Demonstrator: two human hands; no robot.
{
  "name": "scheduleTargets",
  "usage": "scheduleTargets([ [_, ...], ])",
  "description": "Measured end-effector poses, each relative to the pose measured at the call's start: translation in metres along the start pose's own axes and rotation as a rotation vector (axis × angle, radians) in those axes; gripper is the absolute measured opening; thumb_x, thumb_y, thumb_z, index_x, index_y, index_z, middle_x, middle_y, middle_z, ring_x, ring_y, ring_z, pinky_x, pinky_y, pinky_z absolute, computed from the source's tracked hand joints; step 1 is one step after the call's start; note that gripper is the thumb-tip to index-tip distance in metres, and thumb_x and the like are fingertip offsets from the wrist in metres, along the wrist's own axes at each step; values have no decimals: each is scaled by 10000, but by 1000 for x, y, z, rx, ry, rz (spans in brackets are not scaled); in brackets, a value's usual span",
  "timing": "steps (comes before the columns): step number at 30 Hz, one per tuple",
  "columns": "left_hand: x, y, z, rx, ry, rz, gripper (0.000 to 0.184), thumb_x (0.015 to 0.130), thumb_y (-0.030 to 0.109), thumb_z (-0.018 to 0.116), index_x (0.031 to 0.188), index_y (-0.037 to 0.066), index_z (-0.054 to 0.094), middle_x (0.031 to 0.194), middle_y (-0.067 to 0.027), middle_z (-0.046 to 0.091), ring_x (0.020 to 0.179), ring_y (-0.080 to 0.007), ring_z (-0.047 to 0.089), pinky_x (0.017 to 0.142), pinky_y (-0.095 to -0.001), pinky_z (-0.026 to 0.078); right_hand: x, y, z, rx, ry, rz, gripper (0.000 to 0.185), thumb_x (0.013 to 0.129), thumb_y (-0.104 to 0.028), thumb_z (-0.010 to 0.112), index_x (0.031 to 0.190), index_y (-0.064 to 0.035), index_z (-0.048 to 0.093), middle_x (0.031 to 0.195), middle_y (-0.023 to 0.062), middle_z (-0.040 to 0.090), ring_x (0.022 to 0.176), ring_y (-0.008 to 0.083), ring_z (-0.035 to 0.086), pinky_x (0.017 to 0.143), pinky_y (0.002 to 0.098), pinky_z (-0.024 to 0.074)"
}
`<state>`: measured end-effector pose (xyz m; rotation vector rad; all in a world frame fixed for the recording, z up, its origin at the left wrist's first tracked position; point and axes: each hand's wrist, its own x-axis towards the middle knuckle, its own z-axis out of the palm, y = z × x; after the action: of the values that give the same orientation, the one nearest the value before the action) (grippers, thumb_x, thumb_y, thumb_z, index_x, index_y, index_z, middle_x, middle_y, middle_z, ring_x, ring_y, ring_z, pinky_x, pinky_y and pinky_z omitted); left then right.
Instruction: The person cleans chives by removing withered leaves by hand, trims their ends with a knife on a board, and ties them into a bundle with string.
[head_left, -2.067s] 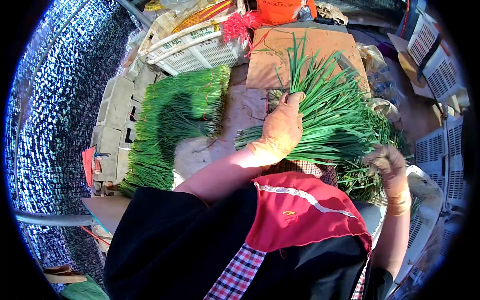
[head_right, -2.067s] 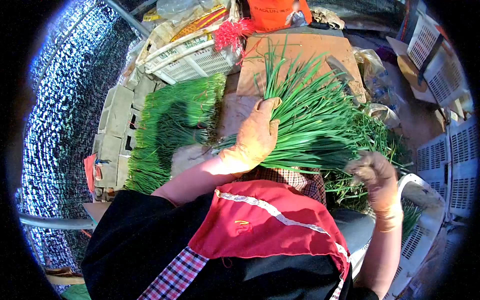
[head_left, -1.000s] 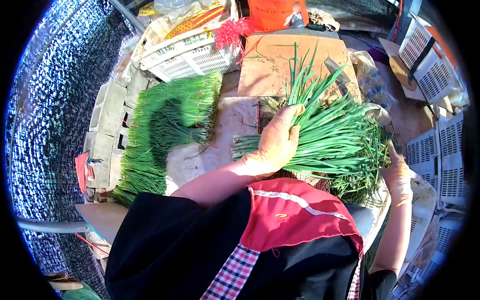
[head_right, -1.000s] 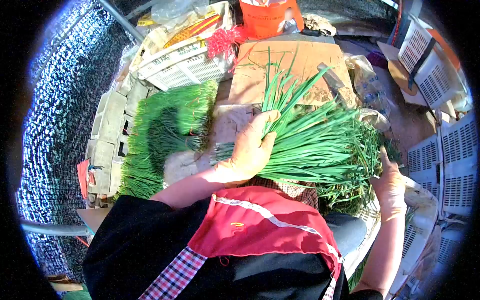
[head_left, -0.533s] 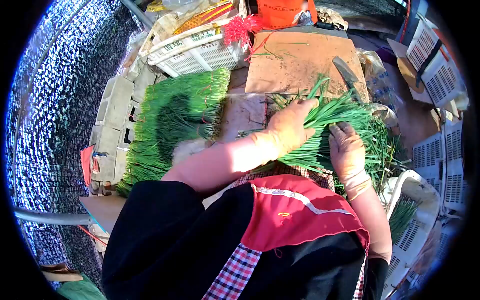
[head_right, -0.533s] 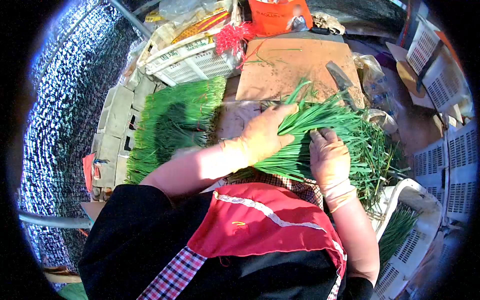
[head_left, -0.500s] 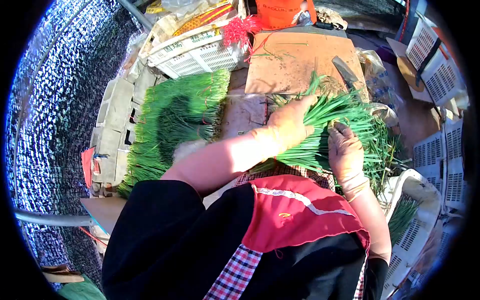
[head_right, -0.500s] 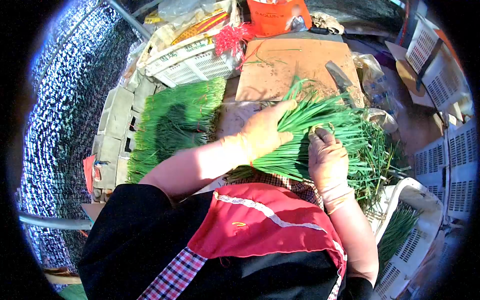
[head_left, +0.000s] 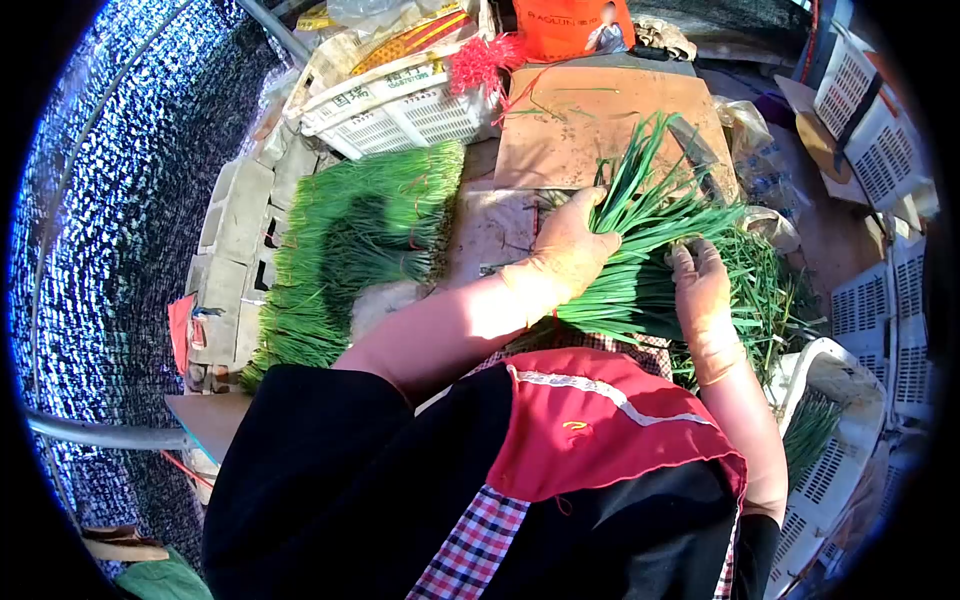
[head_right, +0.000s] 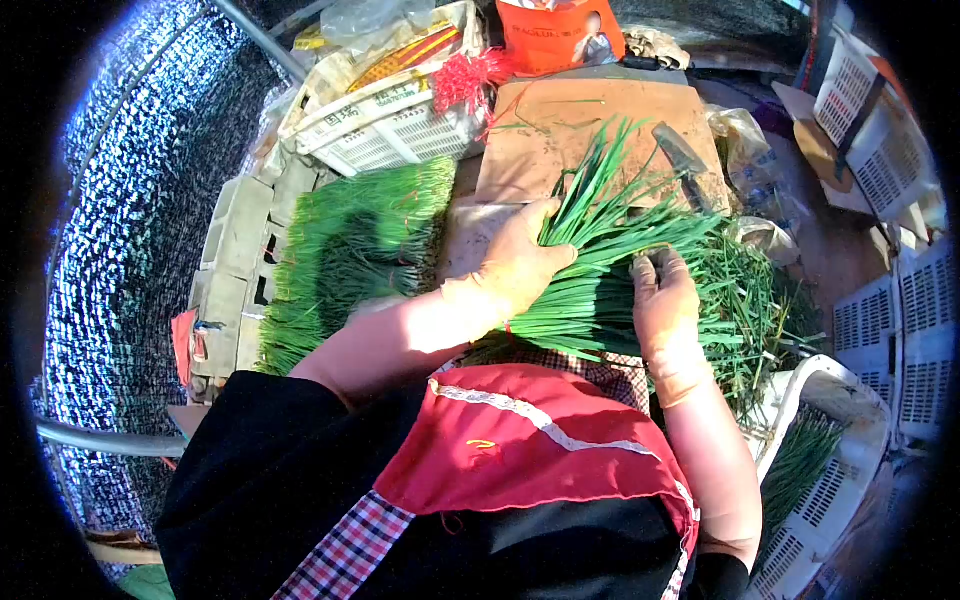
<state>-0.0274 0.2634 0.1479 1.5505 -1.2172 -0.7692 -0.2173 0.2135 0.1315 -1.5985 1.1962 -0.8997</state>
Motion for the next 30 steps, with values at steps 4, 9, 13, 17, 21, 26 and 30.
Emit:
scheduleTargets([
  [4,-5,5,5,72,45,35,481,740,-1,637,1192,-68,486,1068,-149,608,998,-187,560,900,-296,432,5,-1,2,238,-30,247,161,846,-79,634,989,-5,628,870,28,644,763,110,563,726,237,459],
  [9,-10,23,0,96,59,-58,502,751,16,628,1215,-84,465,1096,-163,596,1025,-195,552,923,-285,418,-9,-20,8,575,-129,337,251,788,-2,672,1034,19,625,951,57,654,849,130,585,812,236,453],
  [13,-10,15,2,11,71,-28,522,747,24,628,1228,-92,461,1120,-181,591,1040,-201,549,929,-286,414,-10,-13,18,473,-157,297,250,762,-21,711,994,31,633,919,66,655,809,122,586,765,239,465],
  [17,-12,20,1,56,62,-21,547,745,55,646,1236,-93,456,1150,-206,582,1070,-225,546,947,-301,405,-13,-32,20,303,-81,324,292,744,-109,758,954,52,634,833,68,657,723,135,565,690,263,464],
  [21,-14,21,2,119,94,11,556,743,64,647,1242,-88,455,1148,-222,589,1078,-249,557,948,-313,412,3,-28,8,55,-230,223,272,769,-218,740,856,33,679,848,111,672,722,173,598,696,287,465],
  [26,-12,12,8,12,146,15,476,726,40,640,1174,-54,511,1048,-157,626,968,-213,583,865,-287,455,-18,-86,2,-599,-131,-489,151,714,-206,701,817,-96,709,770,122,625,751,317,597,692,410,471],
  [30,-6,18,2,-235,5,-51,410,717,-23,623,1121,-20,549,968,-87,632,875,-154,573,788,-282,465,-25,-71,17,-477,-211,-597,137,769,-158,664,887,-88,673,822,96,642,714,284,582,637,361,464],
])
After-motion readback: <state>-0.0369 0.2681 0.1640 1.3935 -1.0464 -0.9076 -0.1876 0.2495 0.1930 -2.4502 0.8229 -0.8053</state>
